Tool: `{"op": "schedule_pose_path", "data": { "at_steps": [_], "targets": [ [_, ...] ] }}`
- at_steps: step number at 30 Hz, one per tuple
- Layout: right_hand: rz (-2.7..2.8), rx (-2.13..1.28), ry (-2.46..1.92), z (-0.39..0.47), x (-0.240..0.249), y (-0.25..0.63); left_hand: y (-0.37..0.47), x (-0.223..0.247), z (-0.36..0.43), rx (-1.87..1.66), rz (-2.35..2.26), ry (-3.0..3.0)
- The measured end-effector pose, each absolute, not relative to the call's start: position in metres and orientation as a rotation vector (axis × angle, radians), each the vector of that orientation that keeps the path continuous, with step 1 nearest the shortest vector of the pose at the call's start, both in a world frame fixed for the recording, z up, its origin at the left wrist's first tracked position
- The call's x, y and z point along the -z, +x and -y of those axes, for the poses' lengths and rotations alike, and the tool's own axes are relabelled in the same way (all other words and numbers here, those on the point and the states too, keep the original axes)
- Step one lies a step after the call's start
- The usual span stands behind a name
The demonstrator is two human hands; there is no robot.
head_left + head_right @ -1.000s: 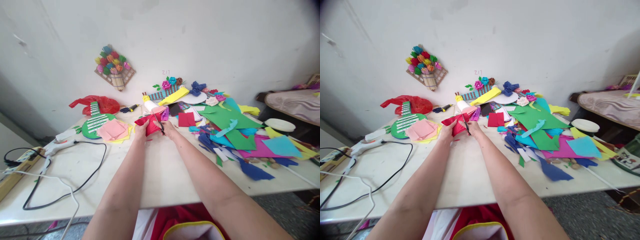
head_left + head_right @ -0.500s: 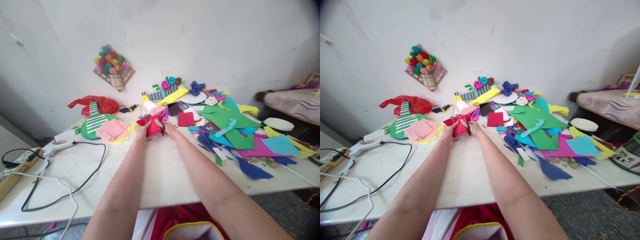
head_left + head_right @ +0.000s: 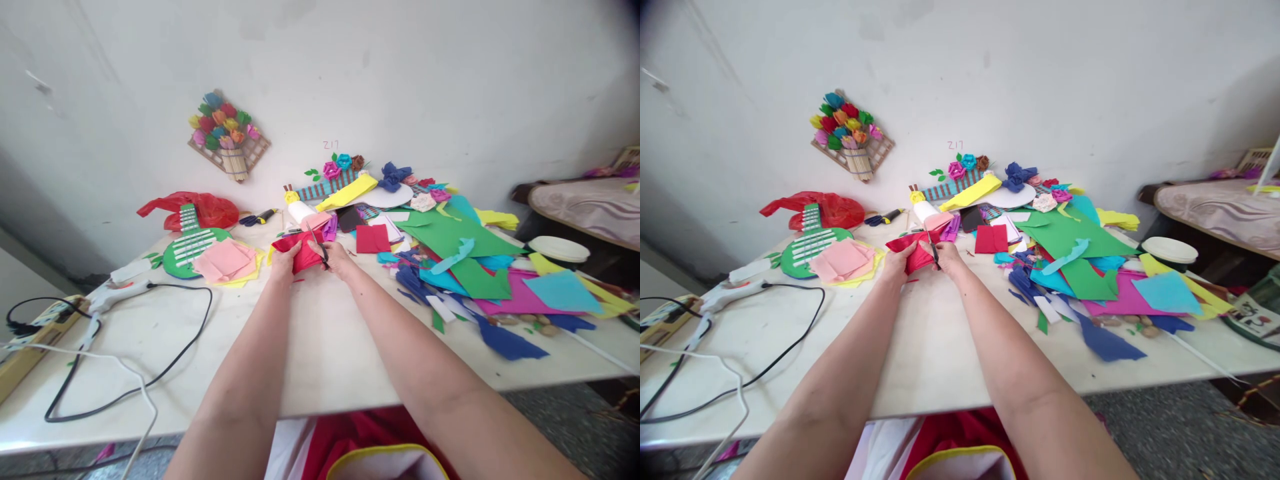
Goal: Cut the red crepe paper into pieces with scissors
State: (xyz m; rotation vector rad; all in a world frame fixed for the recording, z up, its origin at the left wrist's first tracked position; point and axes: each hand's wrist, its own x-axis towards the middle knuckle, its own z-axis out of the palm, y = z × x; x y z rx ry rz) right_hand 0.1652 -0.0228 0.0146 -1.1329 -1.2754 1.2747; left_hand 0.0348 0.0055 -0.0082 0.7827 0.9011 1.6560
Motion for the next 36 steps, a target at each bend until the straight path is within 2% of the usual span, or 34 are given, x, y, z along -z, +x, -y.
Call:
{"op": "schedule_pose_path", "data": {
  "at_steps": [14,28,31,36],
  "targets": [
    [1.317,-1.508,-0.736,0.028,-0.026,0.189,0.026,0.009,-0.008,-1.806,-0.885,0.711],
    [1.335,-1.368,-0.701,0.026,-0.033,0.202,0.028,0.002,-0.002,-1.873,-0.854,0.603],
    [1.339,-1.288,-0.838,0.02,-0.028,0.198,0.028,0.002,-0.003,-1.906,-0.848,0.599],
    [1.301,-1.057,-1.309,0.004,-0.012,0.191,0.026,0.001,-0.005,-1.92,-0.869,0.56]
  ]
}}
